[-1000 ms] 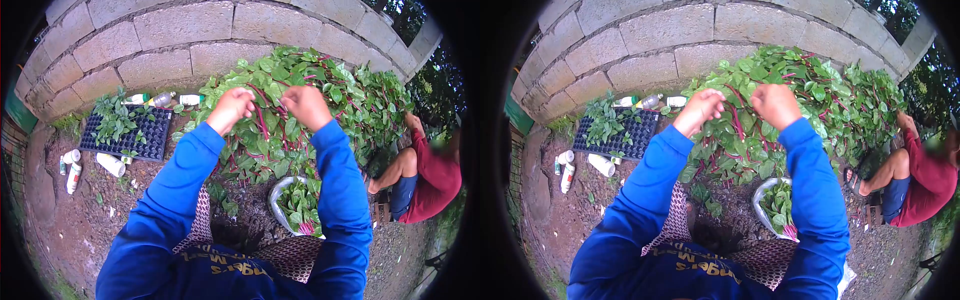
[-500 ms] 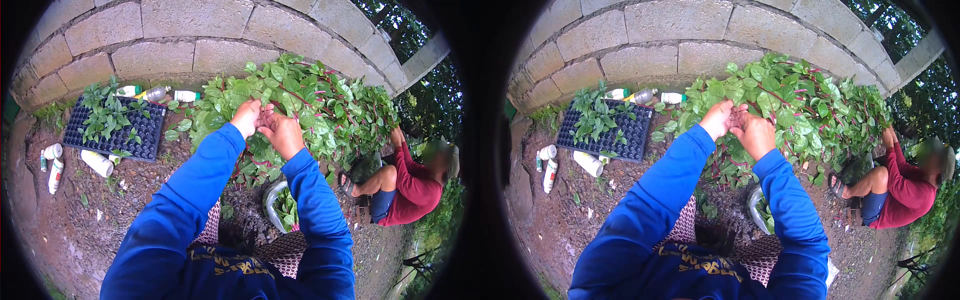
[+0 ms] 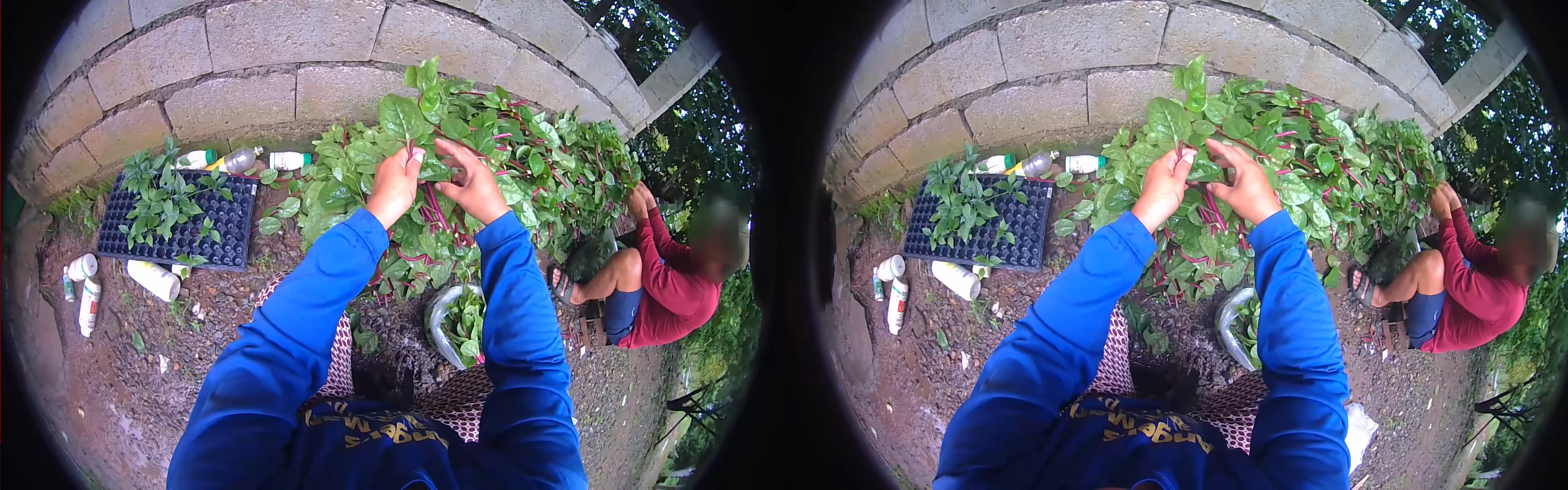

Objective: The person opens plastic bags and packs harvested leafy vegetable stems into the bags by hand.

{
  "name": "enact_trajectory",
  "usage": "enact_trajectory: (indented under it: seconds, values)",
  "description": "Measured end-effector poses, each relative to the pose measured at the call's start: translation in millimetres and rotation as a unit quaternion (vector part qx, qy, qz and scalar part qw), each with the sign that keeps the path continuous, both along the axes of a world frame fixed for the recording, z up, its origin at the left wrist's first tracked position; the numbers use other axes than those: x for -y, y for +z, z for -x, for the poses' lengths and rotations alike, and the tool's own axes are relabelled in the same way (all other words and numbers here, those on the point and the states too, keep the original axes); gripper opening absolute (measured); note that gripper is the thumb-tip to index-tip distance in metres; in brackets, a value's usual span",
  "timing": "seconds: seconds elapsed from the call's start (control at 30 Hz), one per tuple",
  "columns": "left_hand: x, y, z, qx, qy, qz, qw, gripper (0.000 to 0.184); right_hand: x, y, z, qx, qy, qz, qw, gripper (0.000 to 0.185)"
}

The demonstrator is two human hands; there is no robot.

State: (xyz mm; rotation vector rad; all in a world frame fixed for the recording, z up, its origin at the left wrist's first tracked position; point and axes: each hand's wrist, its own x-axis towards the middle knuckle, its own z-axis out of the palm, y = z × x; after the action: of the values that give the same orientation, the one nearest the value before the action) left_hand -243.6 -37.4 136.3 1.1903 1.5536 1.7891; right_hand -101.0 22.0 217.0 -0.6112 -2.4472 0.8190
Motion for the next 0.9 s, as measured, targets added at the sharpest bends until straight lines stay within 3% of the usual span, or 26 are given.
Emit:
enact_trajectory:
  seconds: [0.07, 0.1, 0.2, 0.23, 0.33, 0.4, 0.47, 0.5, 0.53, 0.6, 0.67, 0.73, 0.8, 0.9]
  values:
    - [4.4, 7.3, -3.8, 0.054, -0.033, -0.012, 0.998, 0.03, 5.2, 3.8, 0.0, -0.017, 0.019, -0.083, 0.996, 0.067]
    - [7.4, 10.7, -5.8, 0.102, -0.066, 0.001, 0.993, 0.03, 9.7, 3.9, 2.1, -0.056, 0.006, -0.158, 0.986, 0.052]
    - [14.8, 23.5, -5.8, 0.177, -0.125, 0.044, 0.975, 0.035, 5.5, -1.0, 1.2, -0.051, 0.007, -0.196, 0.979, 0.038]
    - [16.2, 23.9, -4.2, 0.192, -0.138, 0.06, 0.97, 0.037, 6.3, -1.4, -0.3, -0.004, -0.042, -0.248, 0.968, 0.022]
    - [10.7, 18.4, 13.7, 0.243, -0.088, 0.051, 0.965, 0.039, 46.7, 4.1, -6.8, 0.111, 0.025, -0.259, 0.959, 0.017]
    - [15.7, 24.0, 22.6, 0.277, -0.075, 0.051, 0.957, 0.036, 76.1, 4.2, -17.6, 0.379, 0.213, -0.098, 0.895, 0.017]
    - [10.7, 21.6, 37.4, 0.316, -0.052, 0.045, 0.946, 0.035, 89.2, -2.6, -30.9, 0.354, 0.299, 0.021, 0.886, 0.021]
    - [9.1, 19.7, 42.9, 0.317, -0.048, 0.032, 0.947, 0.033, 86.6, 3.5, -36.0, 0.39, 0.249, -0.041, 0.886, 0.024]
    - [12.0, 20.4, 42.3, 0.323, -0.05, 0.036, 0.944, 0.033, 80.8, 8.9, -41.0, 0.326, 0.176, -0.119, 0.921, 0.029]
    - [14.3, 26.7, 38.6, 0.333, -0.059, 0.04, 0.94, 0.032, 64.4, 27.2, -31.5, 0.28, 0.028, -0.092, 0.955, 0.033]
    - [16.8, 28.9, 29.2, 0.313, -0.071, 0.048, 0.946, 0.032, 62.0, 27.8, -18.2, 0.07, -0.08, -0.147, 0.983, 0.036]
    - [19.8, 30.0, 19.2, 0.277, -0.076, 0.057, 0.956, 0.032, 68.7, 28.2, 2.5, -0.001, -0.091, -0.331, 0.939, 0.035]
    - [21.1, 30.4, 14.3, 0.294, -0.098, 0.049, 0.95, 0.034, 66.6, 21.1, 13.1, 0.001, -0.097, -0.424, 0.901, 0.035]
    - [20.5, 30.8, 12.2, 0.296, -0.1, 0.054, 0.948, 0.036, 46.9, -20.0, 15.0, 0.124, -0.124, -0.406, 0.897, 0.029]
